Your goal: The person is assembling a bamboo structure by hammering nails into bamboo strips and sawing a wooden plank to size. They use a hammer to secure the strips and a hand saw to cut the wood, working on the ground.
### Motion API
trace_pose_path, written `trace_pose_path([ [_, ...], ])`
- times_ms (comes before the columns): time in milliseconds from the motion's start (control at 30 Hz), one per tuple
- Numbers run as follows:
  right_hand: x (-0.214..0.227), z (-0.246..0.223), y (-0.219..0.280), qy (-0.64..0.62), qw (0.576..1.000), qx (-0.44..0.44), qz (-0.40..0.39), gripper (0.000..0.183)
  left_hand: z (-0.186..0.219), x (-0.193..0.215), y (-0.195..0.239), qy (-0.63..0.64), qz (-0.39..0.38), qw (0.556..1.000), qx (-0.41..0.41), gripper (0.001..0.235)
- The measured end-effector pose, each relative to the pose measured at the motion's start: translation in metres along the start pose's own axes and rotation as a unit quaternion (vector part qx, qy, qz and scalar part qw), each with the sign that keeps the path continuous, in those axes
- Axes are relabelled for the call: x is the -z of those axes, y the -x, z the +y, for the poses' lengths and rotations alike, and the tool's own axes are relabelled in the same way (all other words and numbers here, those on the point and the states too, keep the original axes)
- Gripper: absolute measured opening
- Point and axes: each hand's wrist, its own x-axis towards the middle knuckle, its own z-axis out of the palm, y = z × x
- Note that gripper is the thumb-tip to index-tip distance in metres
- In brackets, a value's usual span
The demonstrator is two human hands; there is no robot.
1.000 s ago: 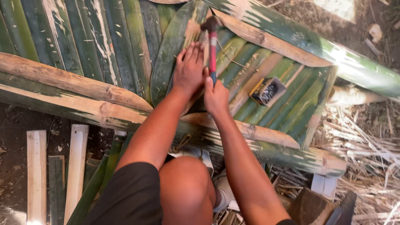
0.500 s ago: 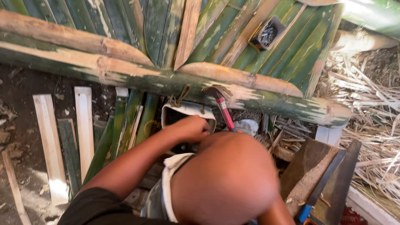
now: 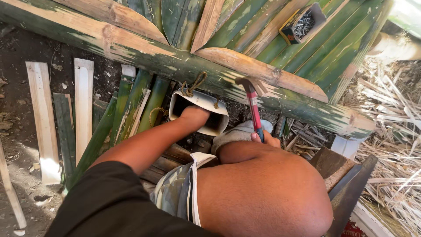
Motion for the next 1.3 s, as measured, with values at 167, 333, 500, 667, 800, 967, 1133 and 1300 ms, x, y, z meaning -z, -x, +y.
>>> trace_pose_path([
  [167,0.005,-0.006,-0.023,-0.003,0.997,-0.021,-0.069,0.041,0.008,0.051,0.050,0.098,0.056,0.993,0.037,0.023],
  [333,-0.011,-0.005,-0.035,-0.019,0.998,0.008,-0.063,0.040,0.032,0.100,0.090,0.198,0.082,0.975,0.058,0.016],
  [500,-0.024,0.004,-0.032,-0.125,0.988,0.030,-0.088,0.039,0.051,0.150,0.067,0.302,0.316,0.899,0.013,0.017],
  [667,-0.020,-0.022,-0.039,-0.204,0.976,0.024,-0.076,0.046,0.024,0.214,-0.027,0.316,0.637,0.703,-0.008,0.011],
  [800,-0.004,-0.056,-0.064,-0.264,0.961,-0.001,-0.088,0.036,-0.009,0.219,-0.096,0.287,0.717,0.622,0.126,0.025],
  [967,-0.011,-0.115,-0.118,-0.258,0.959,0.098,-0.057,0.035,-0.026,0.206,-0.115,0.287,0.730,0.609,0.118,0.041],
  [1133,-0.037,-0.141,-0.146,-0.205,0.974,0.077,-0.060,0.034,-0.017,0.214,-0.111,0.326,0.711,0.601,0.163,0.013],
  [1300,-0.045,-0.132,-0.138,-0.296,0.943,0.146,-0.035,0.031,-0.010,0.225,-0.102,0.235,0.728,0.635,0.109,0.016],
])
